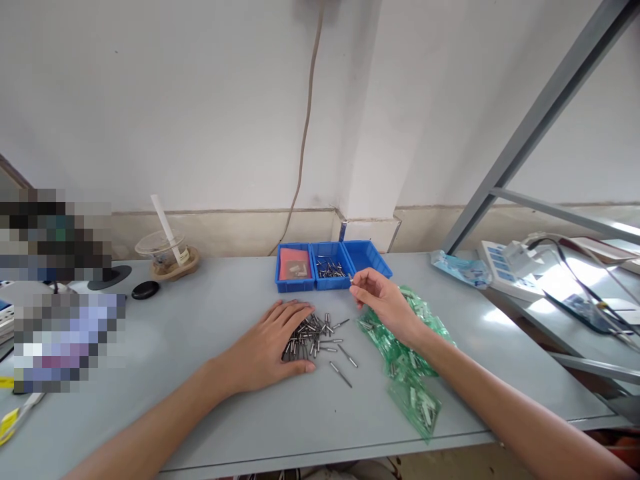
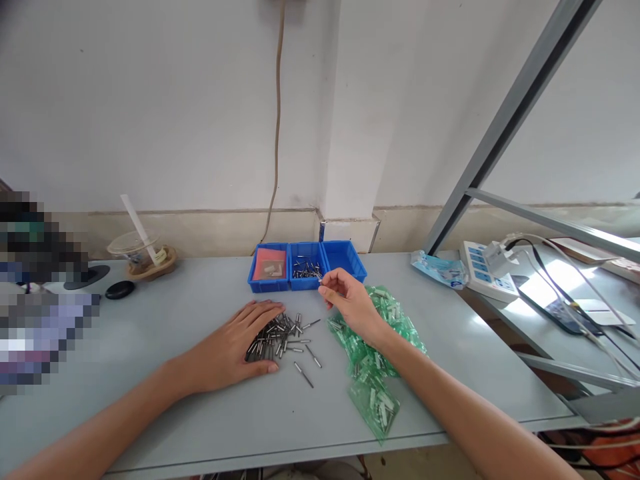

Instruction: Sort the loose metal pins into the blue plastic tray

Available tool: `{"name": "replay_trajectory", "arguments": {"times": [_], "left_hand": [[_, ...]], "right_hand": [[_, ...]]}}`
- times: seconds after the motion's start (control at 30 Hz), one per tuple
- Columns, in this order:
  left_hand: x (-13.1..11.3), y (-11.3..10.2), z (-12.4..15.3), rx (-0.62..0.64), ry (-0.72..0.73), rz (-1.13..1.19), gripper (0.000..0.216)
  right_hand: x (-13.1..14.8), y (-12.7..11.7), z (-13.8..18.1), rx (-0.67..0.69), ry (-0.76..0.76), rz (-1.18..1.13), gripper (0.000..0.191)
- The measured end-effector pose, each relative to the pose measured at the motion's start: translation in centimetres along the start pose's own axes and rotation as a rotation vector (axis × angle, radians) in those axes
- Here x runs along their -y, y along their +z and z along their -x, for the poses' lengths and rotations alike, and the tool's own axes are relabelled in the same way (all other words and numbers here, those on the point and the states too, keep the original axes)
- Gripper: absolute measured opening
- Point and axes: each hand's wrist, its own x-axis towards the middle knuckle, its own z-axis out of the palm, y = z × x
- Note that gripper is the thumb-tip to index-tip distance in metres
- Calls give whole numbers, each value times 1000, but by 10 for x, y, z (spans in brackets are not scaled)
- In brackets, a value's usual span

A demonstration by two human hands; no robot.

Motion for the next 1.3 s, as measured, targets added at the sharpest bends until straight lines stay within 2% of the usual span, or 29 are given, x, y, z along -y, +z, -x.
{"name": "replay_trajectory", "arguments": {"times": [0.13,0.23,0.43,0.63,0.83,1.07,1.3], "left_hand": [[0,1,0,-7,1,5,90],[0,0,0,-11,5,10,89],[0,-1,0,2,0,11,90],[0,-1,0,-1,1,12,89],[0,0,-1,2,4,13,89],[1,1,-1,0,6,12,89],[0,0,0,-2,-3,13,89]], "right_hand": [[-1,1,2,-73,-122,223,19],[0,2,4,-83,-172,287,17],[3,2,4,38,-76,160,26],[4,2,3,92,1,38,34],[3,2,1,53,4,-63,31],[3,1,1,65,-46,-40,25],[-2,2,1,-98,-161,79,19]]}}
